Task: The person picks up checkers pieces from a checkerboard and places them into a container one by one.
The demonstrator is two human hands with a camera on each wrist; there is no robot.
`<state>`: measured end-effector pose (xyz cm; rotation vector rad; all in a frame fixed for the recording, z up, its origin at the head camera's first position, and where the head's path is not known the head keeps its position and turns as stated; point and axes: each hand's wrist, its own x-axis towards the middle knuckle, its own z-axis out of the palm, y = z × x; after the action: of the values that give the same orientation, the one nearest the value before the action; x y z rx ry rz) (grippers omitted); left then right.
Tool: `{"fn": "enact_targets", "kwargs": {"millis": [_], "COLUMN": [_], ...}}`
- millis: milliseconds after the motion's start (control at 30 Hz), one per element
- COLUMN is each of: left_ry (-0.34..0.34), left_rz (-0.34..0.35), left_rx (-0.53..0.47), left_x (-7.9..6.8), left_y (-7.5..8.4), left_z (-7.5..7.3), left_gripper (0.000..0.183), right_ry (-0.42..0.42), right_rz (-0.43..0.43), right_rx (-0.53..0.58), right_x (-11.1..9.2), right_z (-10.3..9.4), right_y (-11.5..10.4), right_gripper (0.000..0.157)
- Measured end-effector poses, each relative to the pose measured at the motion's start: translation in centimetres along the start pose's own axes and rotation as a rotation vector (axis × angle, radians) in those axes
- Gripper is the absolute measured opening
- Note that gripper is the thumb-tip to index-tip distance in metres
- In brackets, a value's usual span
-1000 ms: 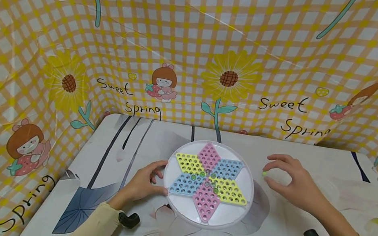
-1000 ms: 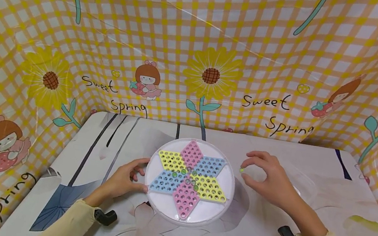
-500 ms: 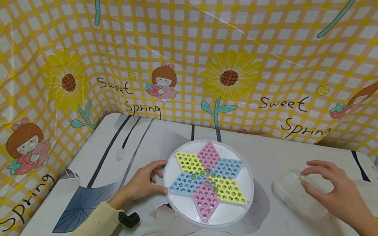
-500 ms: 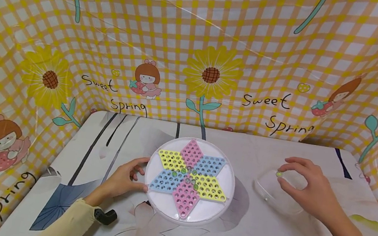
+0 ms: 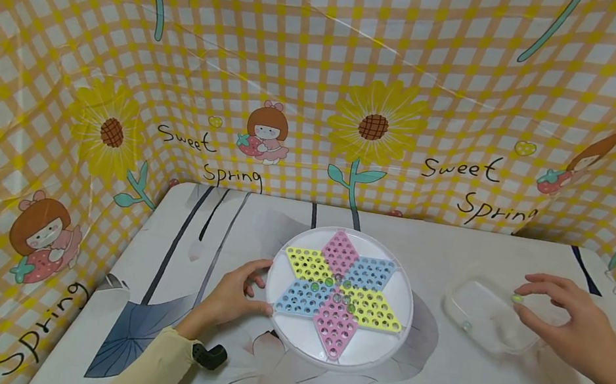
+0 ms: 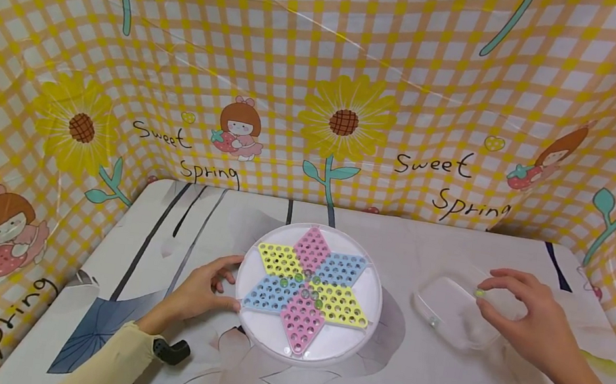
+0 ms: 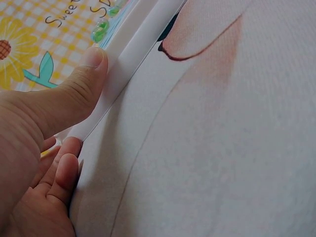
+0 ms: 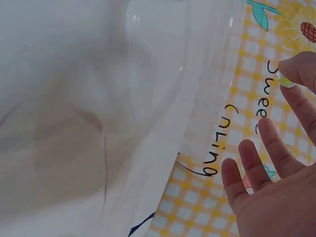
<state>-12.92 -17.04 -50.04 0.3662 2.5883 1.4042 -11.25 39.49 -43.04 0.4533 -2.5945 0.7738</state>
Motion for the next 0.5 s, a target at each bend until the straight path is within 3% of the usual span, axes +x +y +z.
{"fn": "enact_targets", "kwargs": {"millis": [500], "left_ry": [0.004], "left_rz": [0.005], "left_rx": [-0.002], "left_x": [0.1], "left_y": [-0.1], "left_z": [0.1], "left_gripper": [0.093], "right_ry": [-0.063], "right_rz": [0.045], "right_rx": [0.049], "right_x": [-0.7], "right_z": [1.3], "right_y": [0.8], "right_gripper": [0.03]}}
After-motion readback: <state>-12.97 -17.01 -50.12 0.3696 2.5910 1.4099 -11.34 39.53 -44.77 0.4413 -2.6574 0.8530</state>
